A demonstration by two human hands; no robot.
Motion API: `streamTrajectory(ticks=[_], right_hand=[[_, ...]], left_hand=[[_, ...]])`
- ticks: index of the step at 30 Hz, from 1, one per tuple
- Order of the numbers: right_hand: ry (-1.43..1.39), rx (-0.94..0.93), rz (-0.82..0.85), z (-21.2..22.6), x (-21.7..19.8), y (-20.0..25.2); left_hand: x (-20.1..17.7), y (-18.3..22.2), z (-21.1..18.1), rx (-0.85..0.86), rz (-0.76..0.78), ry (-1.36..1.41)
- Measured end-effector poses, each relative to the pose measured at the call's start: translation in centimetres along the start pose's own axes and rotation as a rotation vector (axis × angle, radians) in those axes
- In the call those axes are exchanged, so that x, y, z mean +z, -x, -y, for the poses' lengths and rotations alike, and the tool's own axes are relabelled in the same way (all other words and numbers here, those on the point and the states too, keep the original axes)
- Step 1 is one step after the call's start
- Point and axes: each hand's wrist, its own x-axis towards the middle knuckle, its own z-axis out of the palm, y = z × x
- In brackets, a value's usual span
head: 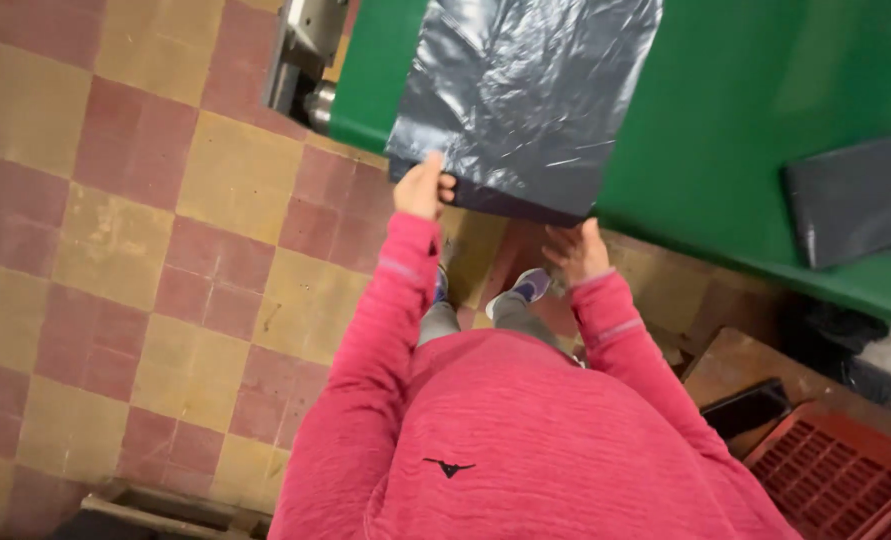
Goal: Fold black plastic bags and place them into a storage crate.
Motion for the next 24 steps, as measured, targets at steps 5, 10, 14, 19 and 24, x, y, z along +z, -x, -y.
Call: streamTrajectory(ticks=[5, 10, 14, 19, 24], right_hand=[[-0.303, -0.005, -0.261, 1.6, 5.3, 0.2], [-0.197, -0.152, -0.432, 2.0, 6.1, 1.2], [0.404, -0.542, -0.623, -0.3, 0.6, -2.3], [0.453, -0.738, -0.602, 4.5, 7.6, 2.2], [0.422, -0.737, -0.379, 11.0, 11.4, 10.3]], left_hand=[[0.9, -2.1, 3.6, 0.22, 0.027, 0.082], [-1.4, -1.8, 7.0, 0.176, 0.048, 0.039], [-2.6, -3.0, 9.1, 0.18, 0.067, -0.005], [-4.3, -1.0, 2.2, -0.177, -0.002, 0.231], [-7.7, 2.1, -2.9, 0.397, 0.272, -0.134]])
